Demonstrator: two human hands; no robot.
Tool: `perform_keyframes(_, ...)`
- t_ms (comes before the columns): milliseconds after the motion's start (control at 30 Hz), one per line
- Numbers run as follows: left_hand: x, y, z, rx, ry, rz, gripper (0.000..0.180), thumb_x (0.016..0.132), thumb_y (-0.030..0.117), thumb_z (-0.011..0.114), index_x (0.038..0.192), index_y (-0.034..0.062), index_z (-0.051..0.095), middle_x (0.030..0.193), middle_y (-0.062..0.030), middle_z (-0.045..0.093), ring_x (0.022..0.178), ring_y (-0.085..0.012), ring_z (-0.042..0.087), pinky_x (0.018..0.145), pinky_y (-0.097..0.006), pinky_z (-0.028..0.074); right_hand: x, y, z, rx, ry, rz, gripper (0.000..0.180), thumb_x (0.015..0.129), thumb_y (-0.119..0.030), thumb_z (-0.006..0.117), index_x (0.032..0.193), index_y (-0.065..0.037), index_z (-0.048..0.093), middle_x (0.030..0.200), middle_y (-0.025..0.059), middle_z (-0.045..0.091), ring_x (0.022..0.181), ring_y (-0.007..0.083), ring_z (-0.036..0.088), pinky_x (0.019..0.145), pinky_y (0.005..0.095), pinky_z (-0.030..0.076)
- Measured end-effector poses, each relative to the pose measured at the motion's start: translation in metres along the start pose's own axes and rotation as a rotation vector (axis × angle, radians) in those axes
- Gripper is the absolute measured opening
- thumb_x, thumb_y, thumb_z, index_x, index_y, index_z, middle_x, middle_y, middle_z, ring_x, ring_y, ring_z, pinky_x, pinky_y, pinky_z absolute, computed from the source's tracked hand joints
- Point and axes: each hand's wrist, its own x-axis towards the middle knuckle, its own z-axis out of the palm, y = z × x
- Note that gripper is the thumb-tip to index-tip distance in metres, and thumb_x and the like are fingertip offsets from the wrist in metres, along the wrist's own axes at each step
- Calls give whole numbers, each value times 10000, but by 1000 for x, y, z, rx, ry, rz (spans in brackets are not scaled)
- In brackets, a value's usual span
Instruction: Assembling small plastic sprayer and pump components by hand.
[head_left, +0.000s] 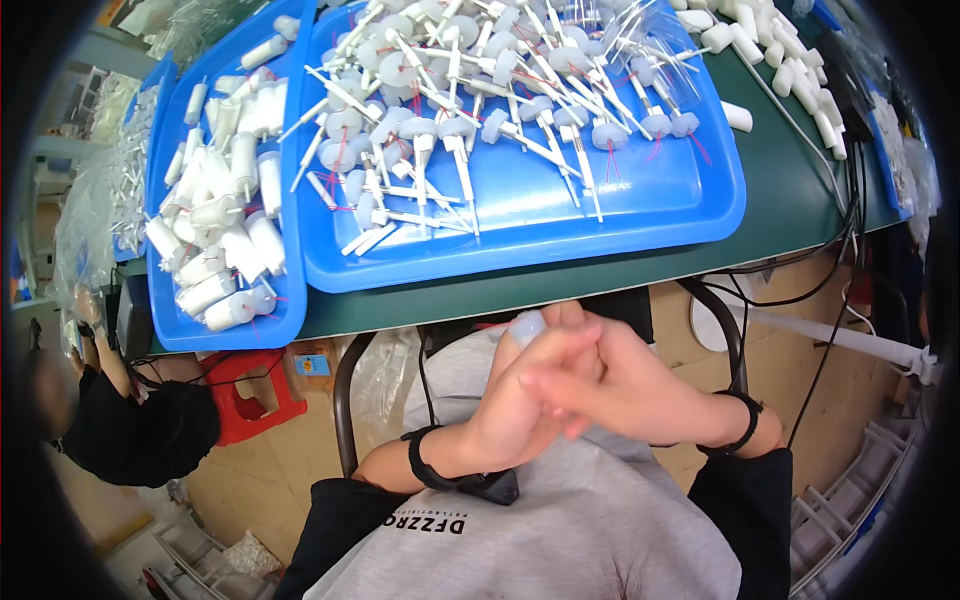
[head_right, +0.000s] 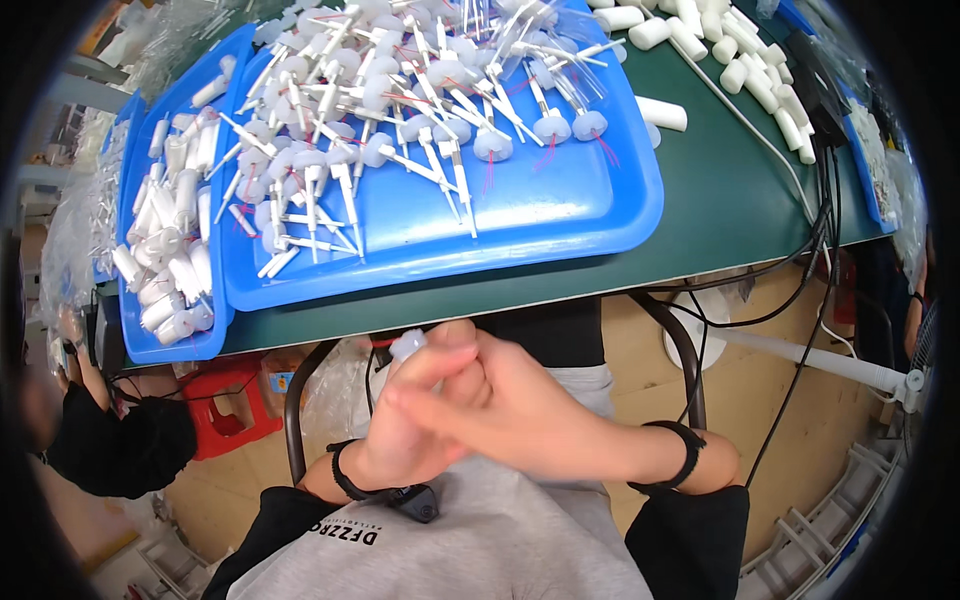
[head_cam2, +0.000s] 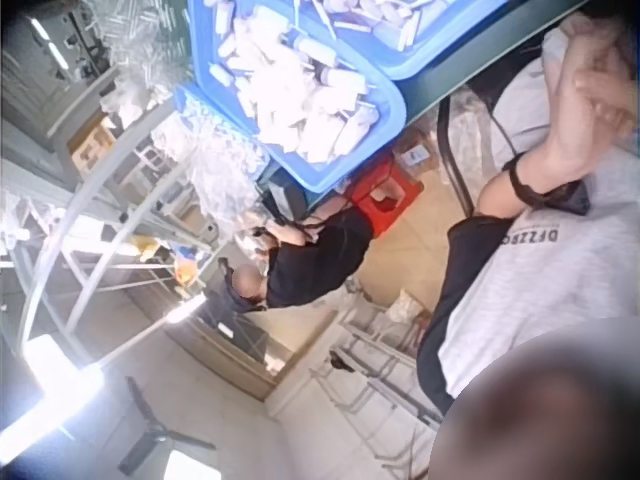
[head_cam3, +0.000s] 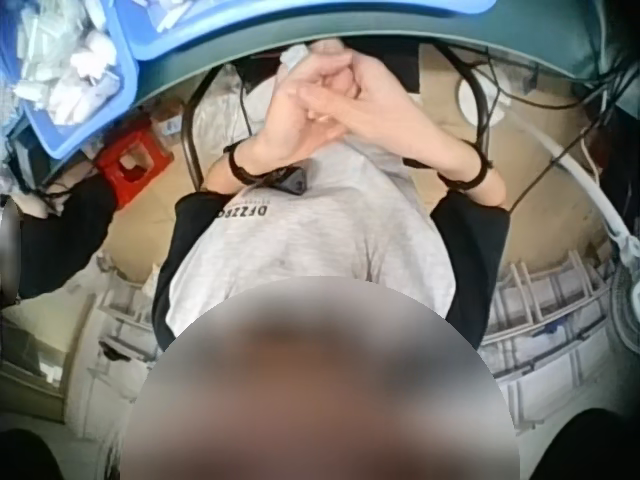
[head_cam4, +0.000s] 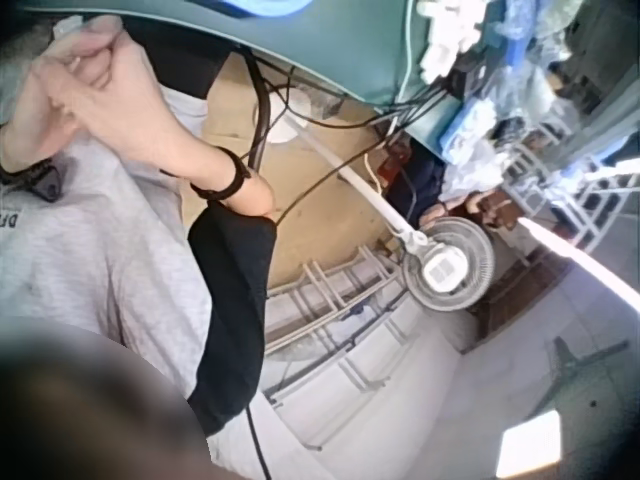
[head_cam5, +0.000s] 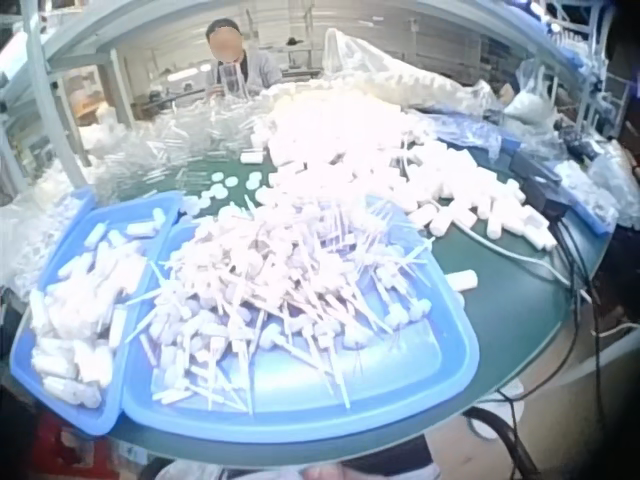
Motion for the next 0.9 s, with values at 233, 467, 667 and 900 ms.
perform_keyframes(233,-17,8,-8,455,-460,24,234,704,235,484,802,26,449,851,-67,424,821,-177,451,761,-309,397,-34,4,12,-666,255,-858,736,611,-110,792,1232,-16,408,1080,141,415,917,220,468,626,255,445)
perform_keyframes(467,-34,11,-1,632,-364,-43,203,647,113,527,826,32,475,730,-29,414,724,-143,428,651,-288,373,-20,13,11,-863,226,-1248,658,507,-260,854,1027,2,549,993,142,510,874,264,521,674,307,450)
perform_keyframes(667,-37,6,-1,609,-345,15,202,714,58,498,910,13,492,744,-22,475,687,-113,450,597,-259,368,-14,17,13,-978,344,-1391,644,516,-278,846,1010,17,558,965,147,548,876,279,542,675,343,488)
perform_keyframes(900,-39,10,16,680,-303,226,203,831,56,488,1026,2,480,817,-24,514,749,-92,470,638,-242,395,-15,12,9,-944,420,-1433,543,567,-199,797,983,74,580,970,161,582,797,288,588,705,334,496)
